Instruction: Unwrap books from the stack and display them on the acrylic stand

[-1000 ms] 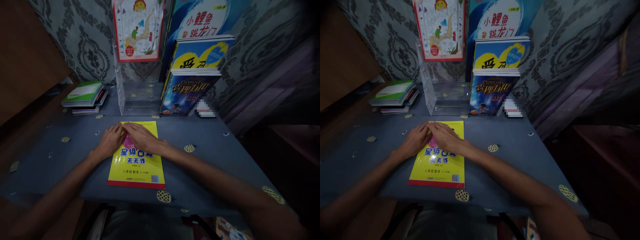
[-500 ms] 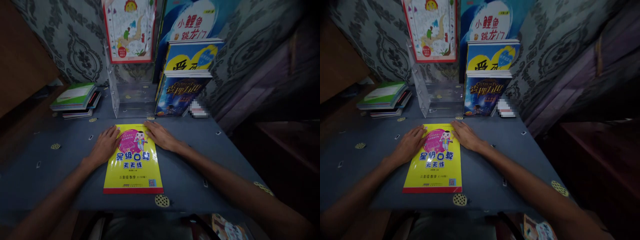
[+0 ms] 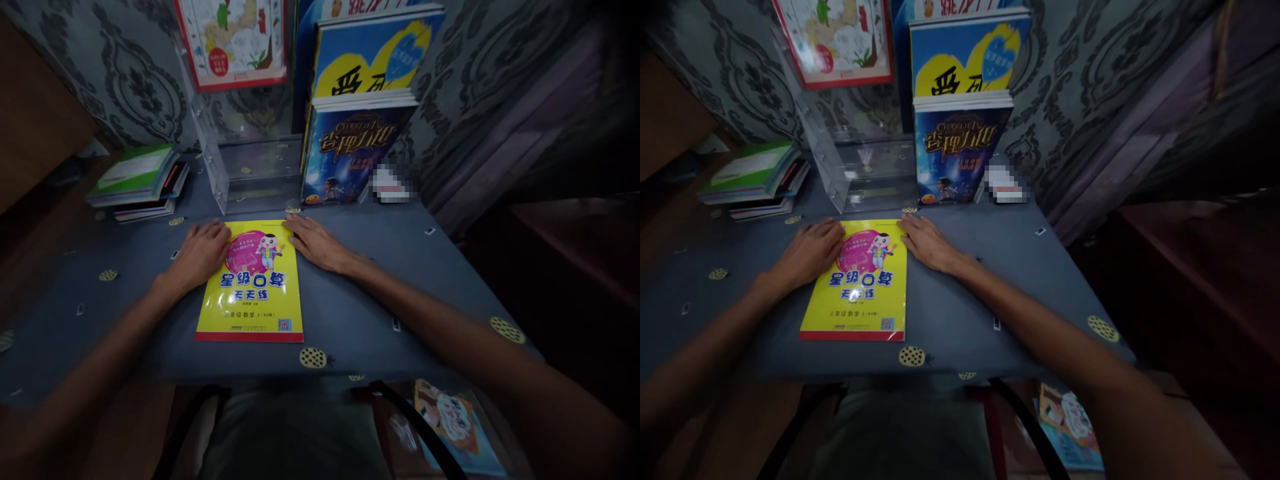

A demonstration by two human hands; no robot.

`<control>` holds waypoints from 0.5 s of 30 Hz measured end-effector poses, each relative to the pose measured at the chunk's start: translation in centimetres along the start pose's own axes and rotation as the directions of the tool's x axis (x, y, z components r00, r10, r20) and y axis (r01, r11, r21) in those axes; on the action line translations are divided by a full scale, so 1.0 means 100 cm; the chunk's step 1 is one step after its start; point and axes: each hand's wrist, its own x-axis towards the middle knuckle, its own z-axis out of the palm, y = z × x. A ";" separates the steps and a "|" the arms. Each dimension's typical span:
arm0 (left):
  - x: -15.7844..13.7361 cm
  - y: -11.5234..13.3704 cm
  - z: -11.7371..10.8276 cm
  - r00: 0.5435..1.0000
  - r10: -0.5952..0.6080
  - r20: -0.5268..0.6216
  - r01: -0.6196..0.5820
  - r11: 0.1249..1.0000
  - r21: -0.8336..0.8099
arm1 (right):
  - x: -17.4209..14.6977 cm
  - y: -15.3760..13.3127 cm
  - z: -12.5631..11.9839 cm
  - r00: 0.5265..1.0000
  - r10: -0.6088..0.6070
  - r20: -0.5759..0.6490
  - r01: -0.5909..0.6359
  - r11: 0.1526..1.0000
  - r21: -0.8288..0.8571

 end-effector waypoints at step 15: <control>0.057 0.055 0.024 0.973 0.199 -0.119 -0.228 0.920 -0.319 | -0.050 -0.034 -0.006 0.987 -0.132 -0.092 0.137 0.989 0.051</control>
